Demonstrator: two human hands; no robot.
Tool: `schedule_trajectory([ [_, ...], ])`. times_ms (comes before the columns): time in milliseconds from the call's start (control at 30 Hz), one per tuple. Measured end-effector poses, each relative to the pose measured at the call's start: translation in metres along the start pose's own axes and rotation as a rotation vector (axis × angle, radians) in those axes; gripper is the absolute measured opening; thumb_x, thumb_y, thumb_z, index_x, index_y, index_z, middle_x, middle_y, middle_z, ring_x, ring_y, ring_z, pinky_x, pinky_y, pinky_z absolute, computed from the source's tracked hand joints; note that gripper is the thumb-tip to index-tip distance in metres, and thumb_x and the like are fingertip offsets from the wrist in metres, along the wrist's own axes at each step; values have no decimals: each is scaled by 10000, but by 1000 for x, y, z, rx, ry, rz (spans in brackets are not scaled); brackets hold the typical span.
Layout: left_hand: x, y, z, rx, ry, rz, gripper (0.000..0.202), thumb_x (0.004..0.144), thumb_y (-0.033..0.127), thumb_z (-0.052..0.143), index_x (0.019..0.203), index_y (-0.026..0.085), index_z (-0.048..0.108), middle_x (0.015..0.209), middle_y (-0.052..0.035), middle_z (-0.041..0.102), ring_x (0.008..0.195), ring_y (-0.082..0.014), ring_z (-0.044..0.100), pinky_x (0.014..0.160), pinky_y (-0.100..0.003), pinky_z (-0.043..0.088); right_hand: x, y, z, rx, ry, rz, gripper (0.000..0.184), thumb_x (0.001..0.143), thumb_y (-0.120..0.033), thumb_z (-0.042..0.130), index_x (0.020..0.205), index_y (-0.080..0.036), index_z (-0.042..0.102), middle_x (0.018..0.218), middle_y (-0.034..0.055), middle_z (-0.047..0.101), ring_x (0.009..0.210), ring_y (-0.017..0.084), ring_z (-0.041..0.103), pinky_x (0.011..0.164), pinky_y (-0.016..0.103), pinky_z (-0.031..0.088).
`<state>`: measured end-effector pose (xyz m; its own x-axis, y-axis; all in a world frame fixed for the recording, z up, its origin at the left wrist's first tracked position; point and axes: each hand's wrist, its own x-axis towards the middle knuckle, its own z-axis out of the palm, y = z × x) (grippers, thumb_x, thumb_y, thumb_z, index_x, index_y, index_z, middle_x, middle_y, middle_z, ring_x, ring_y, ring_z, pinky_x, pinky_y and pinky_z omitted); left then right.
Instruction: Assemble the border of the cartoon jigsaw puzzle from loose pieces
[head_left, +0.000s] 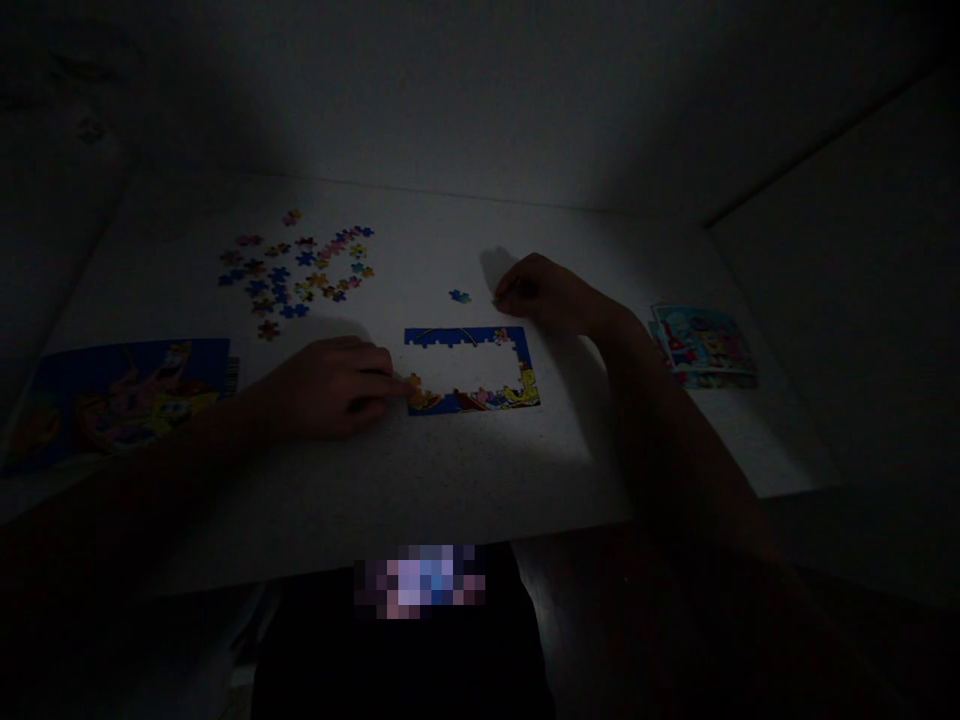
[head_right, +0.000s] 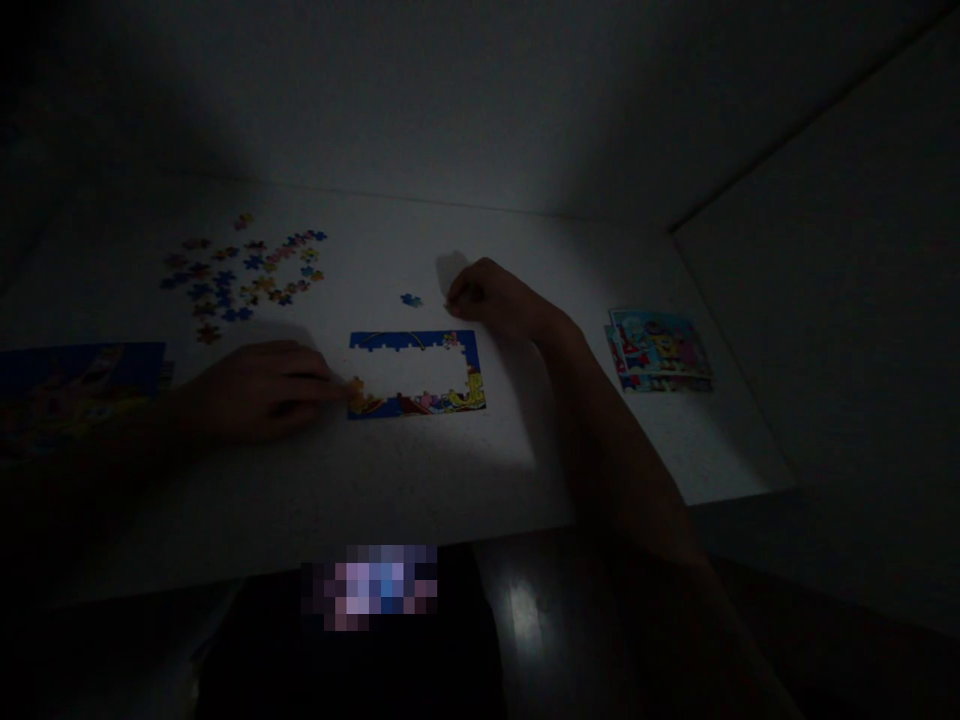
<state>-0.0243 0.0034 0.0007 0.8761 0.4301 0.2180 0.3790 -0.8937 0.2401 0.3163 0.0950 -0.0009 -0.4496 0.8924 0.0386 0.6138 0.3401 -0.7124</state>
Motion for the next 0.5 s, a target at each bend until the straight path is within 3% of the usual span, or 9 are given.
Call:
schedule_trajectory([
  [233,2,2,-2,35,-16,12,343,976,178,475,1163,212,761,975,-77,729,864,-195,647,805,-318,507,-2,-19,1,174,-8,22,156,748,-257,721,855,-175,642,788,-1,619,743,143,539,709,314,449],
  [500,0,1,-1,23,-29,-18,347,980,206,478,1174,245,763,979,-70,729,869,-187,631,818,-314,508,-9,-67,37,286,-101,-106,168,826,-286,695,941,-166,672,868,16,644,803,145,560,734,304,443],
])
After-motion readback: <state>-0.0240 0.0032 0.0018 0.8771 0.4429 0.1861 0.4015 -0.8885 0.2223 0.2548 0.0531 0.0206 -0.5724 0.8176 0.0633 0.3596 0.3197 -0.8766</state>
